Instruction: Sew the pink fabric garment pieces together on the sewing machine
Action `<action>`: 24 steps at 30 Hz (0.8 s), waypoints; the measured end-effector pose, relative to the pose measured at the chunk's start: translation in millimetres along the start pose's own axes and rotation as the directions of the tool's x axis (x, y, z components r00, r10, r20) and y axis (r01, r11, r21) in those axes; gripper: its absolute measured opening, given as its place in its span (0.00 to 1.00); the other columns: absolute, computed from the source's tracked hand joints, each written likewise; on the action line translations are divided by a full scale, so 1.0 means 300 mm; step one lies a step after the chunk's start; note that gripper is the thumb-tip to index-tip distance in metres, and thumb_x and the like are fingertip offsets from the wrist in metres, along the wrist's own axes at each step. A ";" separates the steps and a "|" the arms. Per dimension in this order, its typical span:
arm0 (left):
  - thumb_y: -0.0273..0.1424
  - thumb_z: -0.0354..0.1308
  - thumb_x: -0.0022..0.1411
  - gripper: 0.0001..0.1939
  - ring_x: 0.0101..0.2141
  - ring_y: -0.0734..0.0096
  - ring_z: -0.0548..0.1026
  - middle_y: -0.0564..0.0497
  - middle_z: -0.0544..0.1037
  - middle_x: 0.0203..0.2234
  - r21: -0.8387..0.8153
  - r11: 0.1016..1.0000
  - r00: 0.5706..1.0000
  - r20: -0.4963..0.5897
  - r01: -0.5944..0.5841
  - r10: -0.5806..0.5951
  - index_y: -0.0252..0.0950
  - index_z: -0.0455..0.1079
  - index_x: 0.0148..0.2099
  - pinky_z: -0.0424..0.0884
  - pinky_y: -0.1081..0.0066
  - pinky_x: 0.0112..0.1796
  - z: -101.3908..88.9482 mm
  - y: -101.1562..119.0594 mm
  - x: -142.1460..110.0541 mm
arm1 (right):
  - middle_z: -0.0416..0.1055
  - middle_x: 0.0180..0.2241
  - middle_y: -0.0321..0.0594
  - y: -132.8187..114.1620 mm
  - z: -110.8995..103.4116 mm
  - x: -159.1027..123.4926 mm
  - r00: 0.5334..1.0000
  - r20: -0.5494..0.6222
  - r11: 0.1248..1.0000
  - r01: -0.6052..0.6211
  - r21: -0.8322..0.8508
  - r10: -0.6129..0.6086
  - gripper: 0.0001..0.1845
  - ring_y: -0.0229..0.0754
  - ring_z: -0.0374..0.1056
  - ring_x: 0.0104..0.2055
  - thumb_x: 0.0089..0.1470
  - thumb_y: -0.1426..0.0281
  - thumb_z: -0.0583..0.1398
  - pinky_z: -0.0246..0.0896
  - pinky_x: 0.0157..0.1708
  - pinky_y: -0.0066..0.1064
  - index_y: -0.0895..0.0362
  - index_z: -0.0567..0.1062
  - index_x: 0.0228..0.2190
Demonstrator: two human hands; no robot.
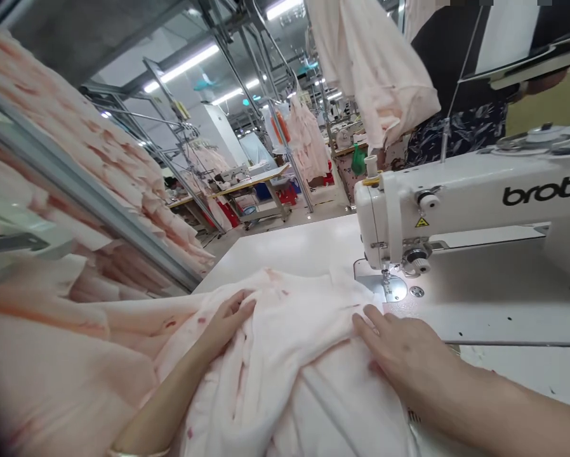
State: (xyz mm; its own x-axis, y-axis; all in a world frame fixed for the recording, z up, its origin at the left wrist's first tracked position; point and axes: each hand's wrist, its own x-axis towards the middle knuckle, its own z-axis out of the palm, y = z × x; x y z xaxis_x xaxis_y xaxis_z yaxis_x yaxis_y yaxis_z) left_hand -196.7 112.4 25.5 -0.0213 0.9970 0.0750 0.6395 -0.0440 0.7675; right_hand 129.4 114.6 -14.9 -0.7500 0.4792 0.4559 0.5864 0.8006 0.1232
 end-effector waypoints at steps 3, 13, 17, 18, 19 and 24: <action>0.31 0.51 0.50 0.05 0.25 0.76 0.62 0.57 0.63 0.23 -0.013 1.000 0.995 0.102 0.017 -0.016 0.35 0.59 0.27 0.60 0.78 0.26 -0.033 0.050 -0.011 | 0.66 0.40 0.54 0.019 0.037 0.052 0.997 0.070 1.000 0.014 -0.005 -0.014 0.26 0.43 0.66 0.25 0.36 0.85 0.52 0.58 0.19 0.32 0.67 0.65 0.43; 0.34 0.45 0.44 0.07 0.24 0.72 0.63 0.55 0.61 0.21 0.401 0.916 1.000 -0.003 0.009 -0.008 0.37 0.54 0.26 0.63 0.76 0.25 -0.245 0.117 0.033 | 0.64 0.46 0.58 0.119 -0.007 0.110 0.945 -0.297 0.981 0.170 0.090 -0.137 0.17 0.47 0.64 0.43 0.50 0.84 0.48 0.62 0.39 0.38 0.69 0.64 0.43; 0.29 0.47 0.48 0.06 0.42 0.61 0.66 0.46 0.69 0.37 0.518 0.845 0.991 0.103 -0.131 0.090 0.36 0.62 0.32 0.61 0.65 0.44 -0.007 0.152 0.129 | 0.69 0.41 0.52 0.116 0.058 0.097 0.985 -0.067 0.982 0.164 0.090 -0.158 0.18 0.44 0.67 0.36 0.45 0.83 0.50 0.65 0.34 0.34 0.65 0.69 0.40; 0.29 0.46 0.51 0.09 0.44 0.63 0.65 0.46 0.68 0.41 0.510 0.840 0.980 0.160 -0.185 0.118 0.37 0.63 0.36 0.59 0.66 0.47 0.069 0.169 0.144 | 0.69 0.40 0.52 0.098 0.060 0.086 0.986 -0.048 0.983 0.164 0.080 -0.161 0.19 0.44 0.67 0.35 0.43 0.83 0.51 0.66 0.32 0.34 0.66 0.69 0.39; 0.30 0.47 0.53 0.10 0.46 0.63 0.64 0.47 0.68 0.43 0.502 0.834 0.968 0.208 -0.230 0.142 0.37 0.63 0.39 0.58 0.66 0.48 0.142 0.186 0.152 | 0.69 0.39 0.53 0.076 0.053 0.070 0.986 -0.031 0.985 0.163 0.065 -0.161 0.19 0.45 0.67 0.33 0.42 0.84 0.51 0.66 0.30 0.34 0.67 0.69 0.39; 0.40 0.53 0.53 0.13 0.33 0.60 0.69 0.48 0.71 0.32 0.474 0.848 0.952 0.289 -0.238 0.105 0.36 0.64 0.36 0.64 0.64 0.35 0.376 0.236 0.120 | 0.72 0.35 0.53 -0.049 -0.056 -0.069 0.984 -0.038 0.985 0.170 -0.041 -0.172 0.19 0.48 0.68 0.29 0.42 0.85 0.48 0.66 0.24 0.36 0.67 0.71 0.35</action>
State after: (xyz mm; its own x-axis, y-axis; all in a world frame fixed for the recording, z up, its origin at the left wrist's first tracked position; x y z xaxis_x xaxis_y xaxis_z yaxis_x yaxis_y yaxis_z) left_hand -65.5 152.4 10.9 0.2691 0.9626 -0.0321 0.9117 -0.2439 0.3306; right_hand 141.4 86.7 -11.3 -0.8275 0.3208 0.4609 0.4623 0.8551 0.2348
